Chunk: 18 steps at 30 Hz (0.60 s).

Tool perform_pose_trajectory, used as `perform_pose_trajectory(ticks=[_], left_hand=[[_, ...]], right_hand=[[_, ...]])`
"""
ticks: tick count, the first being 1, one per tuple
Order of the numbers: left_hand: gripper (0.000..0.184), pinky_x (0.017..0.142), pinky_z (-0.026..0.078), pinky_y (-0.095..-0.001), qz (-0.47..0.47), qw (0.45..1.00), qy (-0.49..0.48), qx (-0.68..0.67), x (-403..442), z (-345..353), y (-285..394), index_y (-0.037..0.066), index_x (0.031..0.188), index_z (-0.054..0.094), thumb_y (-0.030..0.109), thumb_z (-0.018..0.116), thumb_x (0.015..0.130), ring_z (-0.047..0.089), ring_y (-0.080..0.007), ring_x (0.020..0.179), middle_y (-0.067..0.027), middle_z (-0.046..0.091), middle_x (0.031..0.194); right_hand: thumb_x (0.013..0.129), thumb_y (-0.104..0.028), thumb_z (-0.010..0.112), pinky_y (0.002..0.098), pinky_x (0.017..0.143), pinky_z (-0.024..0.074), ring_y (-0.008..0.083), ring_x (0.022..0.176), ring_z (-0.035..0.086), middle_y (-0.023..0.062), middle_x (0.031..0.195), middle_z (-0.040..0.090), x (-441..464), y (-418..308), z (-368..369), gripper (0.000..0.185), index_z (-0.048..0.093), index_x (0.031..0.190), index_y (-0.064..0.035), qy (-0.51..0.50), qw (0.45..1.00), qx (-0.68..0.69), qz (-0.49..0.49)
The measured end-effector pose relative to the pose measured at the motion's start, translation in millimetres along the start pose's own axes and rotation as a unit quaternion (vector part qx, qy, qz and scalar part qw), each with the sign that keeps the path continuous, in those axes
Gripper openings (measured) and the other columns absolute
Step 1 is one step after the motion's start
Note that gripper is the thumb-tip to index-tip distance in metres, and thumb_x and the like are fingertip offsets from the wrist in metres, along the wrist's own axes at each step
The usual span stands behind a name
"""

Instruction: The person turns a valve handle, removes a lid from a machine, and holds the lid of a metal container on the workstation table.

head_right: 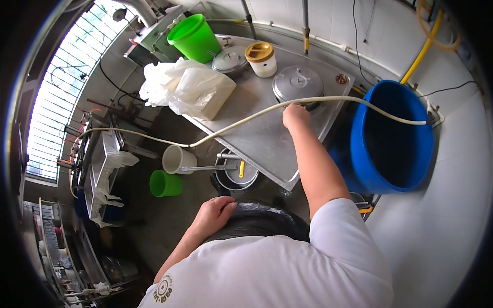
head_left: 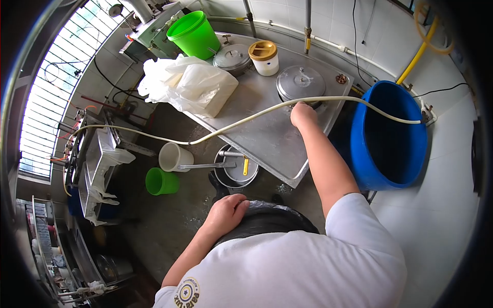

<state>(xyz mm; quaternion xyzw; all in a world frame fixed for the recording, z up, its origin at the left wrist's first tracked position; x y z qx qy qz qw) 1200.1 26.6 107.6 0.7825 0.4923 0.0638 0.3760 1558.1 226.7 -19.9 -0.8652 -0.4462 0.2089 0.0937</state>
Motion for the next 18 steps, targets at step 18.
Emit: perform_pose_trajectory(ticks=[18], left_hand=[[0.034,0.093,0.059,-0.0442,0.015,0.999,-0.051,0.000,20.7,-9.6,-33.2,-0.001,0.120,0.075,0.029,0.067,0.106,0.075,-0.0393,0.105,-0.0218,0.077,0.110]], right_hand=[[0.103,-0.010,0.054,0.0470,0.101,0.0602,0.0376,0.122,0.073,0.0247,0.130,0.075,3.0,6.4,3.9,0.034,0.063,0.133,0.0023,0.012,1.000,-0.002,0.011]])
Point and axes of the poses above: each hand's wrist, its own x-axis towards the middle knuckle, its own z-axis out of the palm, y = z × x, the point moved 6 cm from there along x, towards the middle knuckle
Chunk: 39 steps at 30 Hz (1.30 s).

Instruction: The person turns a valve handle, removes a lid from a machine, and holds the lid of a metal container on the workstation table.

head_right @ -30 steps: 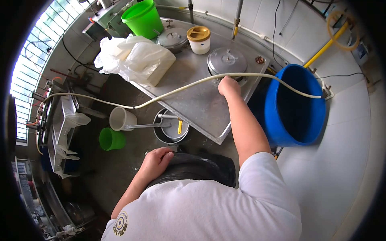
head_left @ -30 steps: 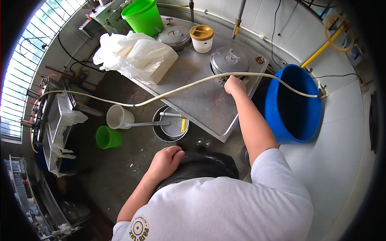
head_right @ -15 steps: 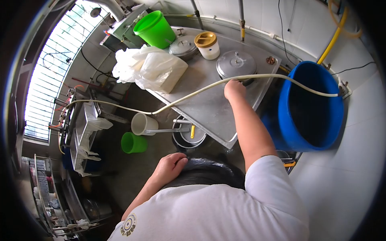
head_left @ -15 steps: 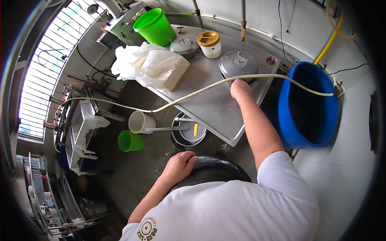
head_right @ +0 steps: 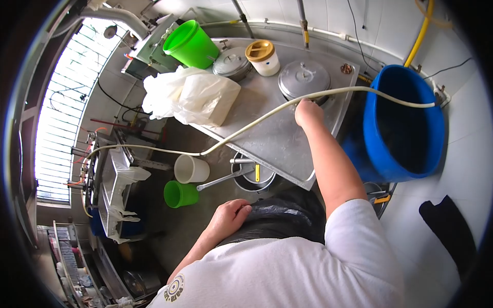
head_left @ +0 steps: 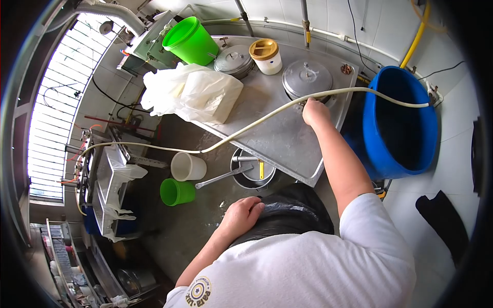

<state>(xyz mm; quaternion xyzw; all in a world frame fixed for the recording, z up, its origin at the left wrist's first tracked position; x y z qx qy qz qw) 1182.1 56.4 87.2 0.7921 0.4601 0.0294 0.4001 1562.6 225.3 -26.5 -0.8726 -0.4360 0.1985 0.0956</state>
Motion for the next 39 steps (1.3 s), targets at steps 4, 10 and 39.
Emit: perform_pose_trajectory(ticks=[4,10,39], left_hand=[[0.033,0.093,0.059,-0.0449,0.022,0.999,-0.005,-0.029,6.1,-20.6,-12.8,-0.001,0.119,0.075,0.028,0.066,0.106,0.075,-0.0398,0.106,-0.0220,0.077,0.111],[0.028,0.088,0.059,-0.0464,0.067,0.994,0.018,-0.080,6.1,-39.3,-44.3,-0.001,0.113,0.075,0.025,0.068,0.103,0.074,-0.0417,0.098,-0.0231,0.076,0.103],[0.032,0.093,0.058,-0.0460,0.056,0.994,0.009,-0.094,-9.3,-67.6,-80.1,-0.002,0.118,0.074,0.026,0.067,0.105,0.073,-0.0409,0.104,-0.0230,0.077,0.108]], right_hand=[[0.103,-0.011,0.050,0.0510,0.105,0.0572,0.0406,0.126,0.069,0.0235,0.134,0.073,-2.2,-5.9,-2.5,0.035,0.065,0.134,-0.0025,0.001,1.000,-0.020,-0.001],[0.102,-0.009,0.053,0.0505,0.109,0.0559,0.0398,0.132,0.067,0.0227,0.139,0.071,-7.0,-12.1,-8.5,0.038,0.065,0.137,-0.0050,-0.002,0.997,-0.068,0.040],[0.103,-0.024,0.056,0.0526,0.107,0.0553,0.0439,0.127,0.068,0.0242,0.136,0.071,17.8,-0.1,10.7,0.037,0.068,0.134,-0.0098,0.047,0.992,-0.113,0.035]])
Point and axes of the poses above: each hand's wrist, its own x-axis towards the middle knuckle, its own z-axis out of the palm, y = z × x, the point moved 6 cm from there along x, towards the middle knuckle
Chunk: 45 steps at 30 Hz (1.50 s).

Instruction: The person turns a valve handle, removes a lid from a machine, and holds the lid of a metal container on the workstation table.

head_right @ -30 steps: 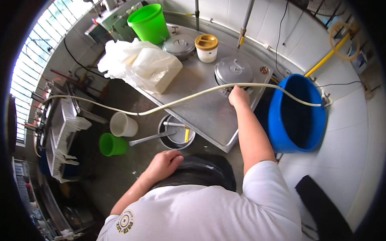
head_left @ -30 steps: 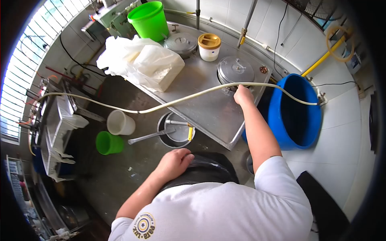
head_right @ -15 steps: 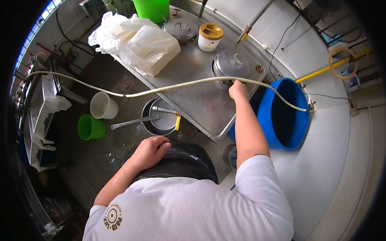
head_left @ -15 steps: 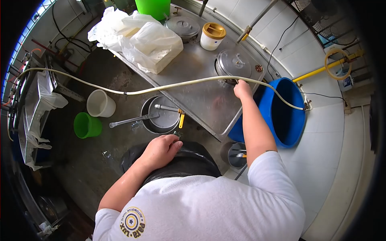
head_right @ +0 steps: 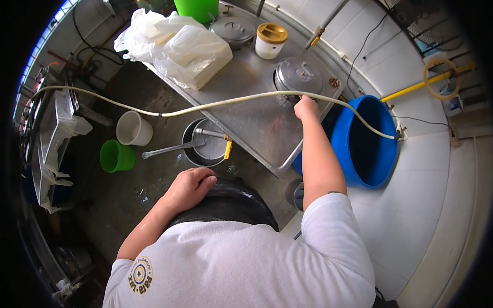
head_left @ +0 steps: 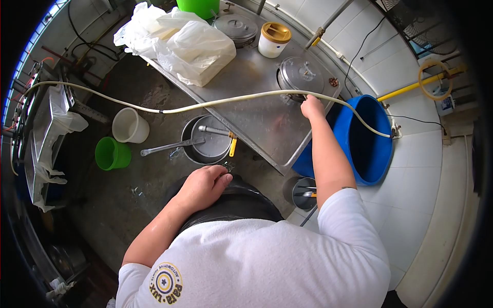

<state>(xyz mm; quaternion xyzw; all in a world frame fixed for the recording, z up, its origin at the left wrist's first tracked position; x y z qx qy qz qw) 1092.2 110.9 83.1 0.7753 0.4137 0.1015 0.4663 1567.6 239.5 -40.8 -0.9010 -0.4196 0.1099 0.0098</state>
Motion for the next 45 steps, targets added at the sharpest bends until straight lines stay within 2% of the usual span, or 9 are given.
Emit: perform_pose_trajectory(ticks=[6,8,39,41,45], left_hand=[[0.031,0.093,0.058,-0.0454,-0.007,1.000,0.006,-0.001,-3.9,1.9,6.2,-0.002,0.117,0.074,0.026,0.067,0.105,0.073,-0.0399,0.104,-0.0222,0.077,0.107],[0.030,0.093,0.058,-0.0452,-0.010,1.000,0.005,0.000,-5.0,2.7,7.0,-0.002,0.117,0.074,0.025,0.067,0.105,0.073,-0.0396,0.104,-0.0218,0.077,0.107],[0.030,0.094,0.057,-0.0444,-0.019,1.000,0.017,-0.009,-11.8,8.0,2.4,-0.001,0.117,0.074,0.026,0.066,0.106,0.073,-0.0385,0.105,-0.0210,0.076,0.108],[0.030,0.094,0.057,-0.0445,-0.018,1.000,0.017,-0.009,-12.0,7.3,2.7,-0.001,0.117,0.074,0.026,0.066,0.106,0.073,-0.0385,0.105,-0.0210,0.076,0.108],[0.029,0.094,0.057,-0.0448,-0.016,1.000,0.018,-0.008,-11.7,7.8,3.1,-0.001,0.117,0.074,0.025,0.066,0.106,0.073,-0.0386,0.104,-0.0209,0.076,0.108]], right_hand=[[0.100,-0.016,0.052,0.0516,0.110,0.0538,0.0435,0.131,0.066,0.0245,0.140,0.069,-4.5,-3.8,-6.8,0.039,0.068,0.135,-0.0094,-0.013,0.999,0.035,0.013],[0.100,-0.014,0.053,0.0508,0.112,0.0535,0.0408,0.136,0.063,0.0216,0.146,0.067,-4.3,-3.8,-7.4,0.045,0.065,0.143,-0.0118,-0.027,0.999,0.025,0.020],[0.100,-0.014,0.052,0.0515,0.112,0.0536,0.0418,0.136,0.063,0.0238,0.145,0.067,-1.8,-1.3,-2.5,0.045,0.064,0.143,-0.0112,-0.029,0.999,0.023,0.009],[0.100,-0.018,0.052,0.0530,0.110,0.0529,0.0440,0.132,0.065,0.0234,0.144,0.067,0.8,1.0,0.1,0.042,0.066,0.140,-0.0119,-0.017,0.999,0.029,0.009],[0.100,-0.019,0.052,0.0526,0.110,0.0529,0.0435,0.132,0.065,0.0232,0.143,0.068,-6.4,-2.4,-6.5,0.041,0.066,0.139,-0.0120,-0.014,0.999,0.032,0.010]])
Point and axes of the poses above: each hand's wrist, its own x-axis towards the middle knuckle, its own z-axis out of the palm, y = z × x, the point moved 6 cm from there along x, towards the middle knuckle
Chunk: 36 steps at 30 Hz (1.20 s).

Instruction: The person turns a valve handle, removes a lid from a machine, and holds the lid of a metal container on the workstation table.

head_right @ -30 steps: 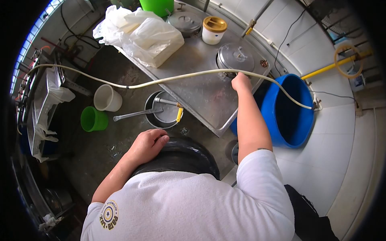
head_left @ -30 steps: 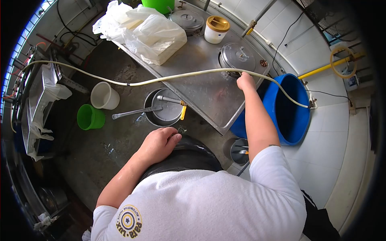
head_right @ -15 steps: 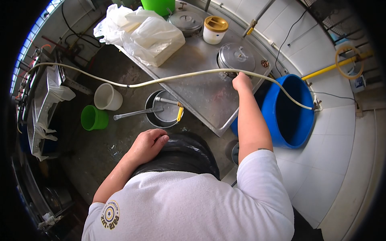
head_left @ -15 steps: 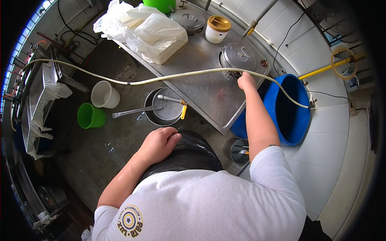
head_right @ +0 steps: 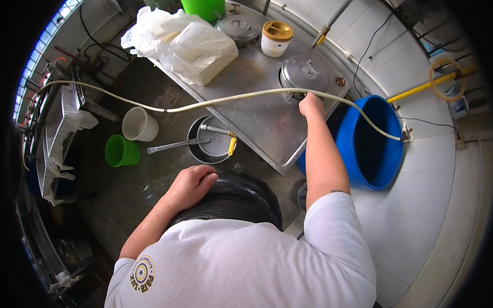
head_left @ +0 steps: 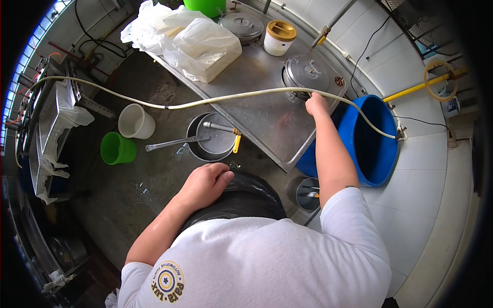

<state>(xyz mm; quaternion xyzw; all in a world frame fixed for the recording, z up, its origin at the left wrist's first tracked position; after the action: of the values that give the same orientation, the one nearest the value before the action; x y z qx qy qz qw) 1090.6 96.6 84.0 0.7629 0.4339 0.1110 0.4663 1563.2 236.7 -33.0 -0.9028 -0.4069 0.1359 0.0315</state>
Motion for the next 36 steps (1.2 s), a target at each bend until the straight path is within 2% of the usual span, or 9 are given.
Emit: perform_pose_trajectory(ticks=[3,5,32,34,36], left_hand=[[0.029,0.094,0.057,-0.0448,0.001,1.000,0.000,0.003,0.0,0.2,-0.2,-0.001,0.117,0.074,0.025,0.066,0.106,0.073,-0.0387,0.104,-0.0211,0.076,0.108],[0.029,0.094,0.057,-0.0448,0.001,1.000,-0.001,0.004,0.9,0.4,0.5,-0.001,0.117,0.074,0.025,0.066,0.106,0.073,-0.0387,0.104,-0.0211,0.076,0.108],[0.030,0.093,0.057,-0.0448,0.007,1.000,-0.002,0.005,2.3,-0.9,3.4,-0.001,0.116,0.074,0.025,0.066,0.105,0.073,-0.0388,0.103,-0.0213,0.076,0.106],[0.034,0.094,0.057,-0.0480,0.006,1.000,-0.004,0.006,2.7,-0.7,3.5,-0.002,0.116,0.075,0.029,0.065,0.106,0.073,-0.0423,0.107,-0.0226,0.077,0.110],[0.032,0.094,0.057,-0.0464,0.006,1.000,-0.004,0.005,2.8,-0.8,3.9,-0.001,0.116,0.074,0.027,0.065,0.105,0.073,-0.0406,0.105,-0.0220,0.076,0.108]], right_hand=[[0.100,-0.019,0.052,0.0520,0.110,0.0529,0.0432,0.132,0.065,0.0232,0.143,0.068,1.2,0.2,-0.1,0.041,0.067,0.138,-0.0123,-0.001,1.000,-0.004,0.004],[0.100,-0.014,0.052,0.0516,0.112,0.0532,0.0419,0.136,0.063,0.0233,0.146,0.067,2.3,-1.3,0.5,0.045,0.064,0.143,-0.0115,-0.015,1.000,-0.015,-0.004],[0.100,-0.015,0.052,0.0515,0.112,0.0532,0.0411,0.136,0.063,0.0216,0.147,0.067,-4.0,-2.9,-4.5,0.045,0.064,0.143,-0.0123,-0.016,1.000,-0.001,0.004],[0.100,-0.015,0.052,0.0514,0.112,0.0532,0.0412,0.136,0.063,0.0217,0.146,0.067,-1.7,-1.3,-2.4,0.045,0.064,0.143,-0.0122,-0.017,1.000,-0.001,0.001],[0.100,-0.015,0.052,0.0514,0.112,0.0533,0.0412,0.136,0.063,0.0218,0.146,0.067,-0.6,-1.1,-1.4,0.045,0.064,0.143,-0.0121,-0.017,1.000,-0.001,-0.001]])
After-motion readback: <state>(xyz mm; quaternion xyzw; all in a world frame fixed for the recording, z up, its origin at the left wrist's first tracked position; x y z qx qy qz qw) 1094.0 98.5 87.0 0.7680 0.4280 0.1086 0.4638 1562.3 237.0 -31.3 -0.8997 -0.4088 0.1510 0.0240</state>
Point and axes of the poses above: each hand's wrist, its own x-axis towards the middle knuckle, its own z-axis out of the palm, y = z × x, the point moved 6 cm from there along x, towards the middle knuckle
